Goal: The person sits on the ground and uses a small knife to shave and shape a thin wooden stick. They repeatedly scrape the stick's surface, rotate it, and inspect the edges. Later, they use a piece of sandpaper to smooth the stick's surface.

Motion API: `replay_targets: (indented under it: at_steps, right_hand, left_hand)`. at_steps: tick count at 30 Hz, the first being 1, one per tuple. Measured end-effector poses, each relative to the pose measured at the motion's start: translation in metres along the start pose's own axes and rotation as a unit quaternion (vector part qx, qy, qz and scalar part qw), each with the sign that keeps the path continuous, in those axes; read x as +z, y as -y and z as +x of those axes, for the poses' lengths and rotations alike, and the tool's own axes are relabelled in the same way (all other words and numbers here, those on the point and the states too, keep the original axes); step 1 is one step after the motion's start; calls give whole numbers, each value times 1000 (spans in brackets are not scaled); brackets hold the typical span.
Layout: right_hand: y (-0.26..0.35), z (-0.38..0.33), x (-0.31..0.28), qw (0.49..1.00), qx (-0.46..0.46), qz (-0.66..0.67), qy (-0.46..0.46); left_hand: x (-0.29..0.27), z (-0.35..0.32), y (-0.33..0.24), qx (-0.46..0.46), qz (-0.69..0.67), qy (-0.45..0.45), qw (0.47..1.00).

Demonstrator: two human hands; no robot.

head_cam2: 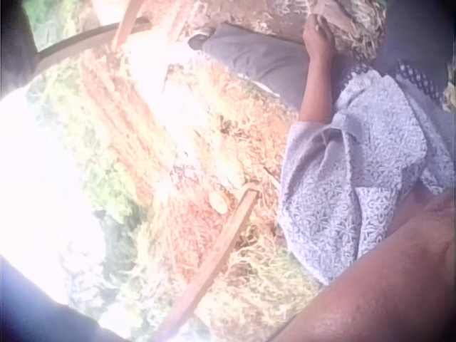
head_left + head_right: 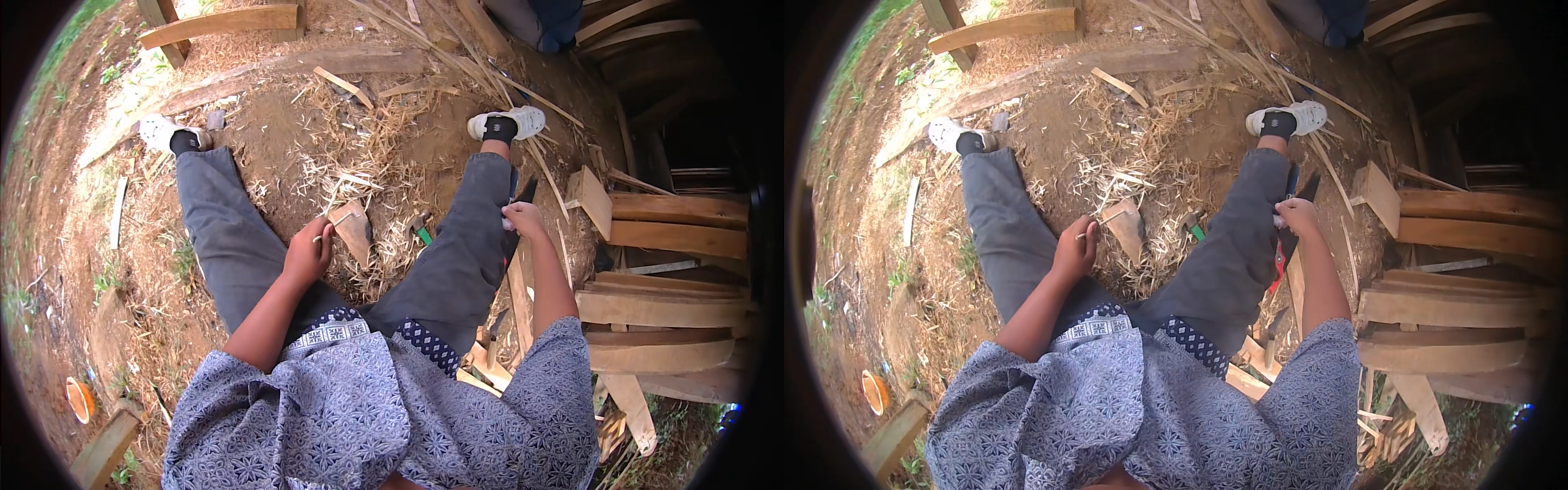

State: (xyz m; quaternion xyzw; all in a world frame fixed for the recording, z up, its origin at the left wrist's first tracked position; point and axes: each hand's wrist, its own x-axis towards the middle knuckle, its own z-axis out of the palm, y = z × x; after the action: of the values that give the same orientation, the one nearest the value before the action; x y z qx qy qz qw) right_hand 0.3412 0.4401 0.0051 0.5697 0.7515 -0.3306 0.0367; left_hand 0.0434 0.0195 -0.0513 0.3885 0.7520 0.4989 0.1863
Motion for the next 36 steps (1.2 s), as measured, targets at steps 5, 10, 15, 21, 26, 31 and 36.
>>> replay_targets:
  at_steps: [5,10,15,21,26,31,36]
  right_hand:
    - [23,28,-8,999,22,-36,-14]
    - [43,64,-25,976,22,30,-215]
    - [64,84,-36,973,-21,15,-228]
    - [84,65,-31,980,-89,151,-91]
    - [156,-25,54,935,-145,312,88]
    - [172,-77,150,906,-149,286,274]
    - [142,-86,250,948,-138,177,227]
  left_hand:
    - [-6,-2,-3,-2,18,7,1000]
    - [-1,0,-2,-16,16,-3,1000]
    - [1,4,-2,-1,16,-16,1000]
    - [-1,4,0,4,4,-29,1000]
    - [-5,1,3,-3,9,28,1000]
    - [-5,-4,-7,6,-25,51,998]
    - [0,0,-10,29,-12,60,998]
